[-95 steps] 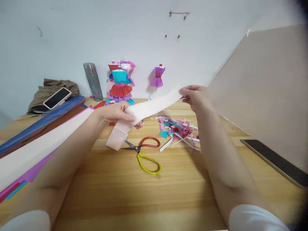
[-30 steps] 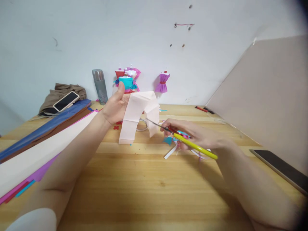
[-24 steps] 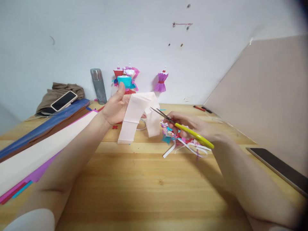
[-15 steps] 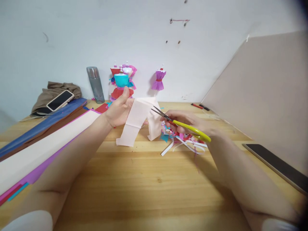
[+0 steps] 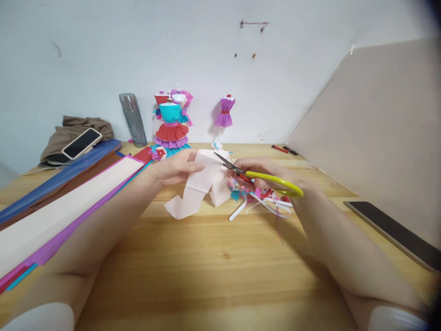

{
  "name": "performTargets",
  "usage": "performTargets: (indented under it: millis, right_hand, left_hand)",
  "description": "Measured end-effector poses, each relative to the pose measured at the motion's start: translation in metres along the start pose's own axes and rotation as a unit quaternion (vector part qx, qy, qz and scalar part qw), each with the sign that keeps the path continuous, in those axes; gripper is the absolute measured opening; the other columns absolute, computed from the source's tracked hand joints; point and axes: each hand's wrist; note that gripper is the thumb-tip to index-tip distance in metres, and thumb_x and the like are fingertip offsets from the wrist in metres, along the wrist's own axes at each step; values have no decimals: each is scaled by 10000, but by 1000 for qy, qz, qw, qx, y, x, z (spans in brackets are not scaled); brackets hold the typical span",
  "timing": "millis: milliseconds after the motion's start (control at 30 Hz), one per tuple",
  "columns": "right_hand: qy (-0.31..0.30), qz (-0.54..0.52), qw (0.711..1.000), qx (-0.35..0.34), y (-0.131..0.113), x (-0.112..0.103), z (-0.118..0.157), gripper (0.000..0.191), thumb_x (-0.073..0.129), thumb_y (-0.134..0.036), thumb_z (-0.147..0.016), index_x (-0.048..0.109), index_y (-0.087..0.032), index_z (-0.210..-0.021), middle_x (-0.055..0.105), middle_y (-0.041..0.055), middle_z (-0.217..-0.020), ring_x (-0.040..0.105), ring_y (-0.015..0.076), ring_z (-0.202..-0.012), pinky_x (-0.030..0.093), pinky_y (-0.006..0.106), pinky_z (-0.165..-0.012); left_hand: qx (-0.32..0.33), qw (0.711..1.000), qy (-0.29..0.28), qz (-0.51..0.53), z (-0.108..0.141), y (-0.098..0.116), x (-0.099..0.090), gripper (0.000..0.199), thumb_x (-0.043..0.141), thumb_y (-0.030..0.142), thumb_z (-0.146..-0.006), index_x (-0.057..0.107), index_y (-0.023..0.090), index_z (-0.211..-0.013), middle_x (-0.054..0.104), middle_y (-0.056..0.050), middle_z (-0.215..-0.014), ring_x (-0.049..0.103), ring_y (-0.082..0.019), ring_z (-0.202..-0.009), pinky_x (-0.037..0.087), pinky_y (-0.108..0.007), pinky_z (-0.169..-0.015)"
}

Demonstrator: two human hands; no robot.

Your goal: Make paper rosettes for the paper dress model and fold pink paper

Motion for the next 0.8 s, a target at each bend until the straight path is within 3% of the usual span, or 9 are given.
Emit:
performTargets:
  millis: [133, 433, 800]
  right_hand:
    - [11, -37, 999, 29, 0, -1, 1, 521, 698, -605, -822, 625, -186, -1123, 457, -14, -792, 399, 90, -603, 359, 213, -494]
    - [19, -41, 998, 49, -7, 4, 2, 601, 703, -673, -774, 615, -177, -1101, 389, -52, -709, 333, 66, -534, 300, 195, -418]
    - [54, 24, 997, 55, -19, 9, -2, 584, 713, -684, -748, 641, -154, -982, 489, -10, -766, 433, 99, -624, 350, 219, -485]
  left_hand:
    - [-19, 999, 5, 30, 1, -3, 1, 569, 919, 333, -608, 726, 114, -1096, 756, -161, -1070, 716, -255, -945, 547, -361, -850]
    - [-17, 999, 31, 3, -3, -7, 0, 547, 901, 252, -577, 739, 107, -1078, 762, -126, -991, 698, -209, -835, 537, -315, -765]
    - [-15, 998, 45, -49, -2, -2, 2, 515, 861, 218, -572, 740, 109, -1061, 755, -102, -962, 680, -211, -843, 521, -306, -755]
Point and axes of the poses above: each hand's wrist, its own z-axis away from the middle knuckle, its own x-axis out of the palm, y = z × x
